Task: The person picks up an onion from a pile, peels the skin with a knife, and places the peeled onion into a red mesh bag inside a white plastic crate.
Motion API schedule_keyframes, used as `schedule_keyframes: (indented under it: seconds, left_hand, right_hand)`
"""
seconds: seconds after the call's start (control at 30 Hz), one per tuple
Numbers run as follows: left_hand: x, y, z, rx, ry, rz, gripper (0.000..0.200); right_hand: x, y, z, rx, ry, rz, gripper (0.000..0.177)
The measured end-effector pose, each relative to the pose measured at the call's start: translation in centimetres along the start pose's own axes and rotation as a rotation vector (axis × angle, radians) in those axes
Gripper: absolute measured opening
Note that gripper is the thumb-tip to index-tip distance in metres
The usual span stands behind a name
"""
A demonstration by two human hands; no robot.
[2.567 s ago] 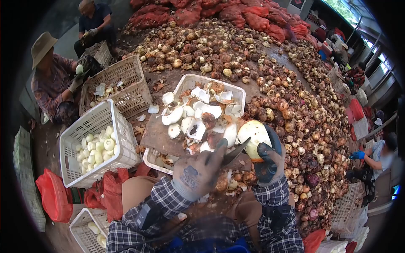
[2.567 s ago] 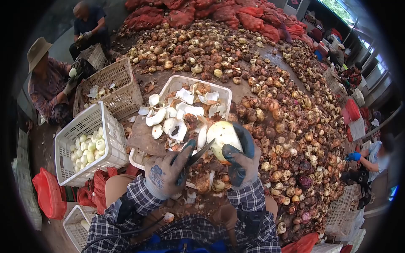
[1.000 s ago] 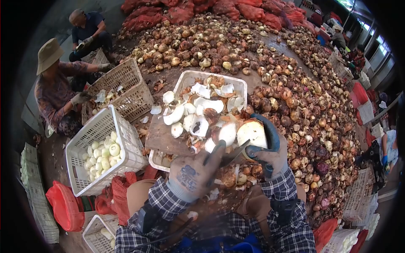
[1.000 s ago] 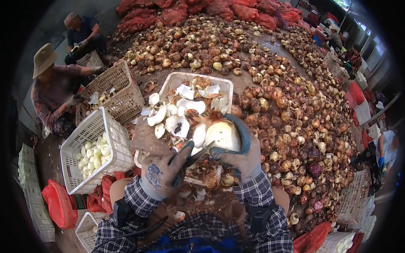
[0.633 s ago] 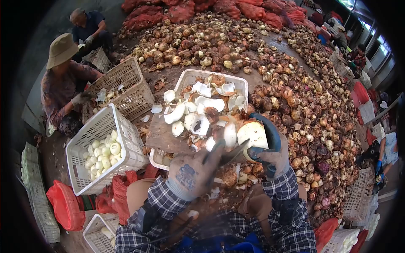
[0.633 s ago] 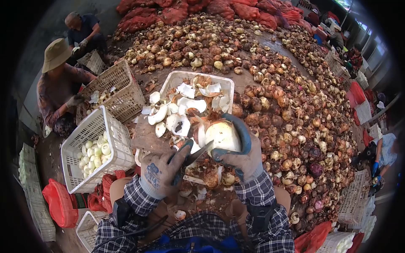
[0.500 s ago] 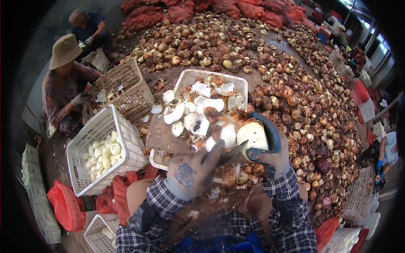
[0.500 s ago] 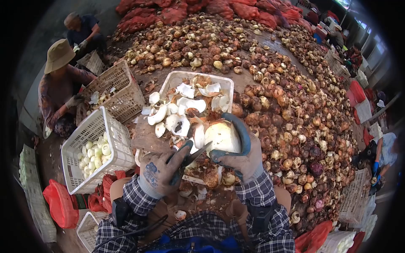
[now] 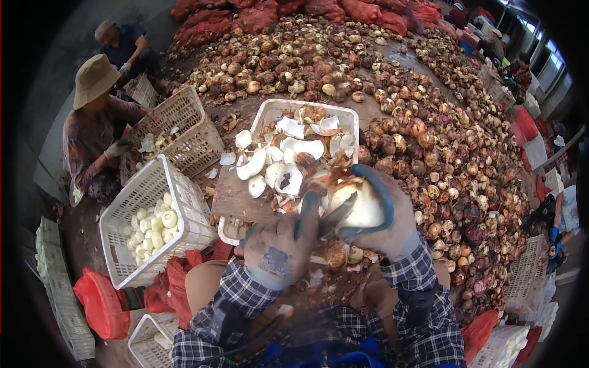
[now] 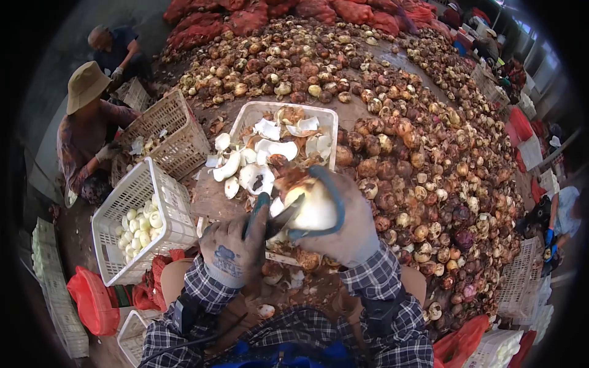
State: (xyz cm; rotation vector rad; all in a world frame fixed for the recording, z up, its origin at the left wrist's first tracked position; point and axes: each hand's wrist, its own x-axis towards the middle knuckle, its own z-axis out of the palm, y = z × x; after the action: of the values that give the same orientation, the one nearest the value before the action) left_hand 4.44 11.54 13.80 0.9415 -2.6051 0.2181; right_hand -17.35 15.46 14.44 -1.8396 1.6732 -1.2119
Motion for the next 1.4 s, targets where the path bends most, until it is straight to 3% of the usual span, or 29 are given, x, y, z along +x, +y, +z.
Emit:
schedule_keyframes:
  seconds: [0.07,0.13,0.17,0.3,0.53,0.8,0.9,1.0,1.03,1.13,1.17,1.4]
  left_hand:
    - [0.5,-0.3,-0.4,-0.096,-0.084,-0.074,0.064]
    - [0.5,-1.2,-0.5,-0.268,-0.143,-0.175,0.065]
    - [0.4,-1.6,-0.2,-0.51,-0.111,-0.223,0.065]
    - [0.1,-2.1,-0.6,-0.703,-0.192,-0.028,0.065]
    - [0.3,-1.9,-1.0,-0.704,-0.193,-0.005,0.058]
    - [-0.5,-2.6,0.2,-0.744,-0.144,0.132,0.063]
    - [0.2,-2.6,-0.8,-0.714,-0.178,0.091,0.058]
    - [-0.1,-2.4,-0.1,-0.998,-0.075,-0.253,0.046]
    - [0.1,-2.3,-0.2,-0.897,-0.052,-0.23,0.04]
    - [0.2,-1.6,-0.5,-0.624,-0.159,-0.056,0.047]
    - [0.0,-1.8,-0.2,-0.683,-0.152,0.029,0.05]
    - [-0.1,-2.0,-0.4,-0.698,-0.184,0.081,0.053]
  right_hand:
    - [-0.5,-1.4,0.9,-0.076,-0.057,0.067,0.094]
    - [-0.8,-0.2,1.6,0.055,-0.017,0.041,0.092]
    - [-0.8,0.1,1.4,0.033,-0.011,0.042,0.092]
    - [-0.3,0.4,0.3,-0.014,0.004,0.023,0.095]
    - [0.0,-0.5,-0.5,-0.232,0.032,-0.088,0.092]
    - [-0.3,-0.3,-0.5,-0.221,0.035,-0.067,0.096]
    - [-0.2,-0.4,-1.1,-0.21,0.016,-0.041,0.098]
    - [-0.2,-0.4,-1.2,-0.213,0.049,-0.049,0.093]
    - [-0.2,-0.3,-1.0,-0.208,0.073,-0.054,0.09]
    - [-0.2,0.3,-1.0,-0.234,0.056,-0.113,0.092]
    - [-0.2,0.5,-1.0,-0.223,0.051,-0.108,0.093]
    - [0.0,0.2,-1.4,-0.183,0.005,-0.073,0.097]
